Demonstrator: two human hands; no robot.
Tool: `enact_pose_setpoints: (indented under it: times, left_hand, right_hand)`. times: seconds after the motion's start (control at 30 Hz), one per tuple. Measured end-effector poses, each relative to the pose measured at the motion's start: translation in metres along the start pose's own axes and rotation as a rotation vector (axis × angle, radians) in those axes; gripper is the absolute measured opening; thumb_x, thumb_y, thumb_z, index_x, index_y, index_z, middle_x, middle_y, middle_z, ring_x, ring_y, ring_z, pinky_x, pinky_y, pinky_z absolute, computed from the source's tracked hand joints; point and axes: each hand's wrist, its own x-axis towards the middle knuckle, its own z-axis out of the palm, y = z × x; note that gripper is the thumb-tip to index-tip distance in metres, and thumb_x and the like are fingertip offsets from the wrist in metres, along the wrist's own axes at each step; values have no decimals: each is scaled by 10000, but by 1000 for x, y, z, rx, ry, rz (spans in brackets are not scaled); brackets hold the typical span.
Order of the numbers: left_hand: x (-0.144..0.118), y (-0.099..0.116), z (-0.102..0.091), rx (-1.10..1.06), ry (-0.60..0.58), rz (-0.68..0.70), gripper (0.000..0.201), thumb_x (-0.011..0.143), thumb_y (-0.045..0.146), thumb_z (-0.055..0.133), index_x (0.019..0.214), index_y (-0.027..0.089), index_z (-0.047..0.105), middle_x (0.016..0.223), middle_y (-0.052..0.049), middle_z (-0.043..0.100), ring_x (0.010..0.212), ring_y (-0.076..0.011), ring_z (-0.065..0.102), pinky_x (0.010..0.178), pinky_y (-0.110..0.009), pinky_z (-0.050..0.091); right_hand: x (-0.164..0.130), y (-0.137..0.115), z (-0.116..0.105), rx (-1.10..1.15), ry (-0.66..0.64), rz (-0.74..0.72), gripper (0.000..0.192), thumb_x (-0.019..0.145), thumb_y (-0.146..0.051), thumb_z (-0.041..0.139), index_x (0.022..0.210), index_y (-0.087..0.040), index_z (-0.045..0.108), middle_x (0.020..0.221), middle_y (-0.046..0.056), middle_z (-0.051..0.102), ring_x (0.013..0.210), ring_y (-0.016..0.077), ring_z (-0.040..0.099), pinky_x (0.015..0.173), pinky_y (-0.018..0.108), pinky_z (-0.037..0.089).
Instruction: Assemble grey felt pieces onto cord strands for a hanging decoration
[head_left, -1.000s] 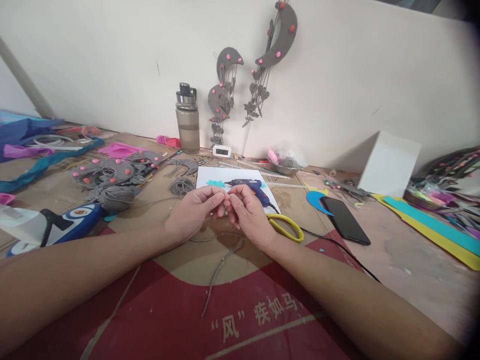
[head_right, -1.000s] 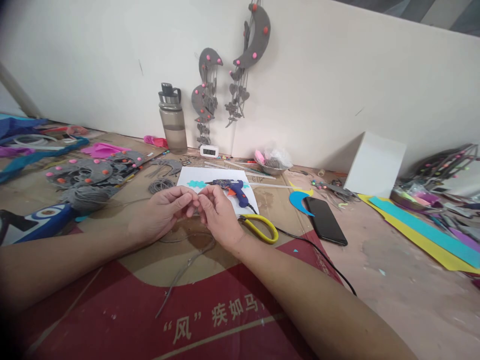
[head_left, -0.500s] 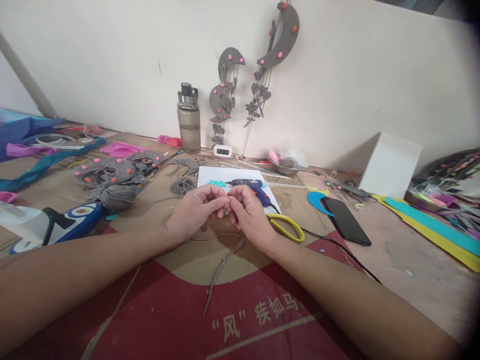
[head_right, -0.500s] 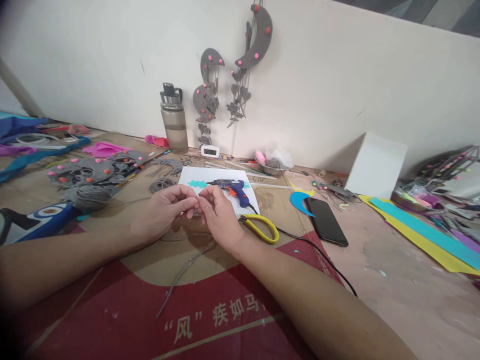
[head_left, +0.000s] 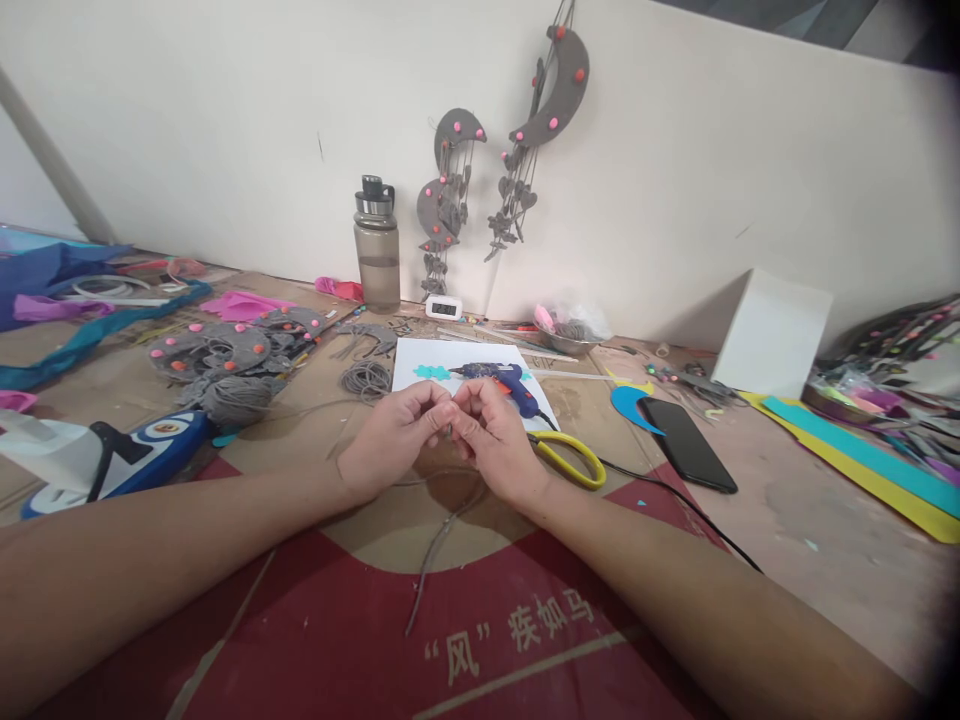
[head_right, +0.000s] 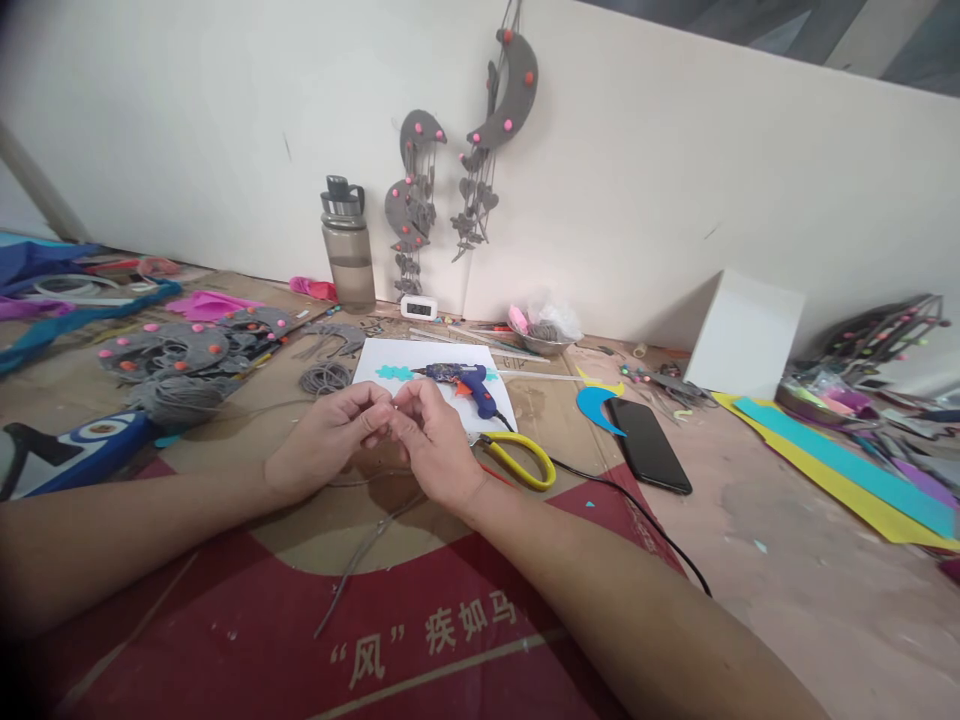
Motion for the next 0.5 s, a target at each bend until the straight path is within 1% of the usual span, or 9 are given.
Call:
enact_pose_setpoints:
  times: [0.07, 0.13, 0.2, 0.27, 0.33, 0.4, 0.47, 0.5]
  left_hand:
    - [2, -4, 0, -160, -3, -26, 324, 874, 431, 494, 680, 172, 485, 583, 37, 456, 538, -89, 399, 544, -224, 326]
    - [4, -7, 0, -294, 30, -50, 331, 874, 432, 498, 674, 170, 478, 603, 35, 464, 522, -80, 394, 527, -223, 318]
    - [6, -8, -2, -328, 74, -71, 329, 871, 442, 498, 689, 168, 496, 631, 26, 492, 512, -78, 405, 511, -225, 317]
    - [8, -8, -5, -227, 107, -76, 326, 875, 455, 480, 735, 166, 542, 661, 12, 534, 522, -89, 437, 516, -233, 338]
    - [10, -8, -7, -39, 133, -44, 320, 886, 447, 455, 796, 169, 584, 712, -7, 582, 571, -109, 482, 566, -248, 380]
    - [11, -10, -10, 179, 154, 21, 274, 880, 414, 467, 862, 180, 609, 796, -23, 622, 667, -134, 524, 665, -270, 418]
    - [13, -14, -11, 375, 148, 94, 235, 846, 389, 517, 924, 190, 616, 903, -45, 640, 802, -175, 550, 781, -315, 428]
    - [14, -16, -11, 460, 132, 122, 247, 817, 388, 554, 955, 192, 615, 952, -59, 640, 878, -204, 551, 834, -347, 421]
  right_hand:
    - [2, -1, -2, 36, 21, 2, 210, 910, -440, 447, 907, -231, 434, 656, -65, 496, 456, 62, 416, 403, 181, 311]
    - [4, -2, -4, 53, 82, 7, 232, 923, -448, 394, 899, -223, 441, 660, -55, 496, 450, 64, 411, 384, 184, 296]
    - [5, -3, -5, 39, 144, 11, 224, 921, -432, 389, 879, -219, 443, 663, -50, 493, 448, 64, 405, 383, 187, 291]
    - [6, -1, -6, 0, 178, -7, 187, 919, -394, 390, 869, -222, 444, 674, -48, 491, 463, 64, 409, 408, 190, 306]
    - [6, 1, -7, -43, 208, -34, 122, 911, -325, 384, 872, -226, 445, 708, -40, 491, 506, 70, 428, 447, 194, 330]
    - [6, 3, -7, -78, 246, -55, 63, 879, -238, 375, 879, -230, 438, 738, -33, 480, 556, 80, 439, 484, 198, 343]
    - [6, 5, -9, -112, 268, -64, 91, 844, -186, 356, 892, -233, 418, 758, -28, 465, 593, 89, 437, 512, 203, 347]
    - [6, 6, -9, -133, 263, -66, 109, 838, -180, 340, 908, -235, 403, 769, -25, 461, 606, 94, 434, 522, 206, 347]
